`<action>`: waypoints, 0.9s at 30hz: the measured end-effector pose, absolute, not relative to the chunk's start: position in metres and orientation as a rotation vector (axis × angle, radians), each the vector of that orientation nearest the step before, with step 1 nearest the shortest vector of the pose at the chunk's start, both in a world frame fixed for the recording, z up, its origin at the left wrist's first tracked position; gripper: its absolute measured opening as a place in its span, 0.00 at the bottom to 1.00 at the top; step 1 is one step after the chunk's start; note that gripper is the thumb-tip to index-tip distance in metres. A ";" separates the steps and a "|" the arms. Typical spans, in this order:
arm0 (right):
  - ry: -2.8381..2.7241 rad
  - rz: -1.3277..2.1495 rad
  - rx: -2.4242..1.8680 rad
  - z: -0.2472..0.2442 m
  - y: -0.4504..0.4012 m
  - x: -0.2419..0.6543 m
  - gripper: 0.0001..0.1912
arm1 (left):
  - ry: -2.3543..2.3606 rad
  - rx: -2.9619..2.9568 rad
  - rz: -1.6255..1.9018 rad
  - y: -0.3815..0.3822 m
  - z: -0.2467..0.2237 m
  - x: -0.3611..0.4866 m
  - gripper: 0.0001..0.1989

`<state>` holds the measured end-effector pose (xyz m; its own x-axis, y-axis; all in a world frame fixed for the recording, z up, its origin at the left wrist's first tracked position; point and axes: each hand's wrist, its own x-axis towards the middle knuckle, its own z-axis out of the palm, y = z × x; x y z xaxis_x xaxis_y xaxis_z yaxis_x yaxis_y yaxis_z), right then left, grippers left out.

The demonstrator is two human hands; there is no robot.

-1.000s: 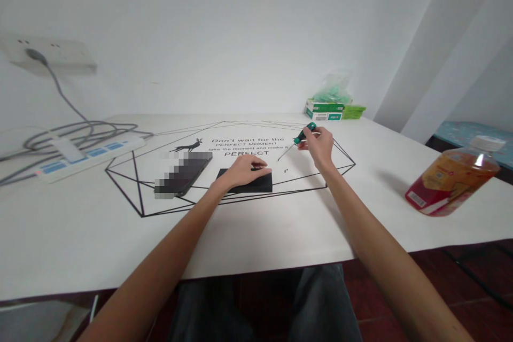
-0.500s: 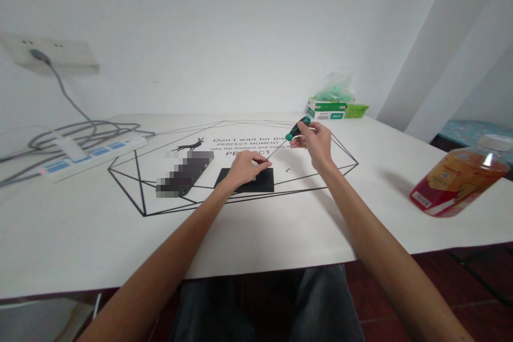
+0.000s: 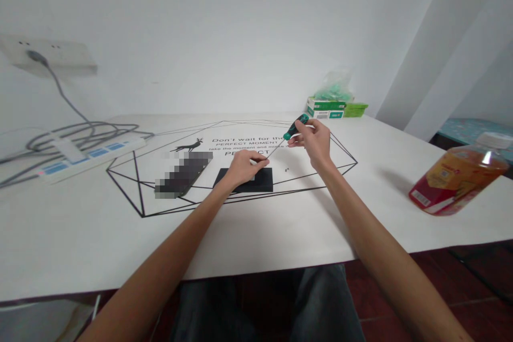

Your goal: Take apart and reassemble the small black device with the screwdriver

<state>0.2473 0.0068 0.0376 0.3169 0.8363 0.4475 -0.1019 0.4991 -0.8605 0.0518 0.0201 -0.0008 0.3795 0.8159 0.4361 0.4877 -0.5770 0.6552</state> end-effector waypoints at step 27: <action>-0.935 0.596 -0.834 0.042 0.006 0.255 0.09 | 1.146 2.245 0.644 0.025 0.007 0.034 0.22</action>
<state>0.2555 0.0058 0.0421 0.4777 0.7536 0.4515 -0.0915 0.5538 -0.8276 0.0336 0.0251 0.0075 0.5254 0.8336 0.1705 0.5790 -0.4971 0.6462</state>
